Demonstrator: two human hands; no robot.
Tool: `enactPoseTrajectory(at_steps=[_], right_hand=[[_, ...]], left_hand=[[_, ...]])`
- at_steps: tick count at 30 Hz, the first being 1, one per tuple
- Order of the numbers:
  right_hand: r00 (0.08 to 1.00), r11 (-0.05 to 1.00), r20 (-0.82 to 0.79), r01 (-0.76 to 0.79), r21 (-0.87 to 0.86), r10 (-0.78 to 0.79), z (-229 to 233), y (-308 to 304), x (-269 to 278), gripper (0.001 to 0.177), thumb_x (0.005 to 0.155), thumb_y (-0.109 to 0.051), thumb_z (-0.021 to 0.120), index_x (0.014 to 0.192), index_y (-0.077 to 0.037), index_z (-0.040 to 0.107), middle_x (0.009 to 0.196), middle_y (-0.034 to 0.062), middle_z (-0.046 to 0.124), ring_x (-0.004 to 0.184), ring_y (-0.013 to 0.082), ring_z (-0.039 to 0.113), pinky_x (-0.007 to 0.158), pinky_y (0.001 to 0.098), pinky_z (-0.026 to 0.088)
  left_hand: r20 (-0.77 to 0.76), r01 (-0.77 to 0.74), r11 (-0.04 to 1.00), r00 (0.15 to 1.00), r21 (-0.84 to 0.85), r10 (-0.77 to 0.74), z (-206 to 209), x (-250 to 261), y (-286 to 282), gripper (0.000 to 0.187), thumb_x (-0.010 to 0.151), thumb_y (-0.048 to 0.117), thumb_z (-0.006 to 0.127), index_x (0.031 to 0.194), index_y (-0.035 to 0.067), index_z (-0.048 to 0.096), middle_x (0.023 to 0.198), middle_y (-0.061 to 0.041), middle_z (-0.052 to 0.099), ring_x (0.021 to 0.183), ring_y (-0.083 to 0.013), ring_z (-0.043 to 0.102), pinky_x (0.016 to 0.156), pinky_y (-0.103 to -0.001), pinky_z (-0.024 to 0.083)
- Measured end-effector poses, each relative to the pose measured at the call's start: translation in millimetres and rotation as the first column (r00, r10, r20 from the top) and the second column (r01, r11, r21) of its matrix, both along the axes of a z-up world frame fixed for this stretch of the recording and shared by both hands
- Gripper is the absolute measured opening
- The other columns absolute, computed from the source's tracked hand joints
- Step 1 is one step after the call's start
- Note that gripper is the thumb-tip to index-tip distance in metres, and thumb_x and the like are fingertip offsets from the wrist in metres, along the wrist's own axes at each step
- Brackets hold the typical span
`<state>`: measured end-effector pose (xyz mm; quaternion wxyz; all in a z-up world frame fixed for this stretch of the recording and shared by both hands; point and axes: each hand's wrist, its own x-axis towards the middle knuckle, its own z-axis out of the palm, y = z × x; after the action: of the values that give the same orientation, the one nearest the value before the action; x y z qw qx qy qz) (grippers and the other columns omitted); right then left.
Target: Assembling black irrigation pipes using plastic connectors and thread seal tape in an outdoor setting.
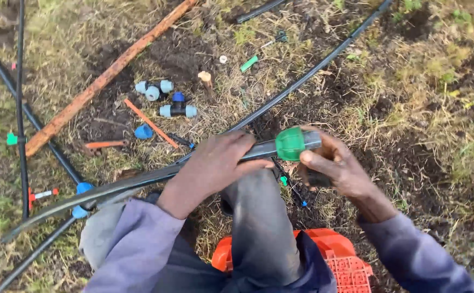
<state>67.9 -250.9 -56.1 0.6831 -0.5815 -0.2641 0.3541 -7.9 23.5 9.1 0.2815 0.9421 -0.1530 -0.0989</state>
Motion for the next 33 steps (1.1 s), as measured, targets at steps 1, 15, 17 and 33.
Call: enactPoseTrajectory(at_steps=[1, 15, 17, 33], right_hand=[[1.0, 1.0, 0.007, 0.016, 0.005, -0.016, -8, 5, -5, 0.06, 0.095, -0.014, 0.056, 0.15, 0.0, 0.035, 0.091, 0.0228, 0.067, 0.049, 0.0166, 0.066, 0.041, 0.034, 0.064], [0.991, 0.991, 0.009, 0.133, -0.025, -0.133, 19, 58, -26, 0.064, 0.096, -0.046, 0.053, 0.125, 0.011, 0.051, 0.073, 0.0135, 0.061, 0.059, 0.0218, 0.067, 0.049, 0.0371, 0.065], [0.989, 0.989, -0.043, 0.141, -0.039, -0.143, 18, 61, -26, 0.06, 0.096, -0.049, 0.055, 0.115, 0.009, 0.056, 0.071, 0.0132, 0.061, 0.055, 0.0223, 0.065, 0.047, 0.0355, 0.064], [0.957, 0.966, 0.149, 0.257, -0.038, -0.249, 7, 47, -16, 0.062, 0.086, -0.008, 0.074, 0.141, -0.002, 0.044, 0.082, 0.0123, 0.065, 0.061, 0.017, 0.067, 0.05, 0.0323, 0.065]], left_hand=[[0.007, 0.016, 1.0, 1.0, 0.005, -0.016, -2, 2, -1, 0.058, 0.097, 0.055, 0.057, 0.118, 0.002, 0.065, 0.103, -0.024, 0.071, 0.089, -0.0361, 0.073, 0.073, -0.043, 0.059], [0.025, -0.059, 0.998, 0.998, -0.015, 0.059, -20, -8, 0, 0.057, 0.097, 0.056, 0.056, 0.119, 0.005, 0.063, 0.086, -0.019, 0.074, 0.073, -0.034, 0.076, 0.07, -0.041, 0.06], [0.015, -0.098, 0.995, 0.995, -0.024, 0.099, -10, -9, -2, 0.056, 0.096, 0.056, 0.059, 0.121, 0.005, 0.058, 0.088, -0.02, 0.074, 0.075, -0.0355, 0.076, 0.072, -0.043, 0.06], [-0.004, -0.097, 0.988, 0.995, -0.122, 0.097, -2, -9, -2, 0.075, 0.089, 0.057, 0.066, 0.143, 0.011, 0.041, 0.09, -0.026, 0.073, 0.076, -0.0411, 0.074, 0.076, -0.048, 0.058]])
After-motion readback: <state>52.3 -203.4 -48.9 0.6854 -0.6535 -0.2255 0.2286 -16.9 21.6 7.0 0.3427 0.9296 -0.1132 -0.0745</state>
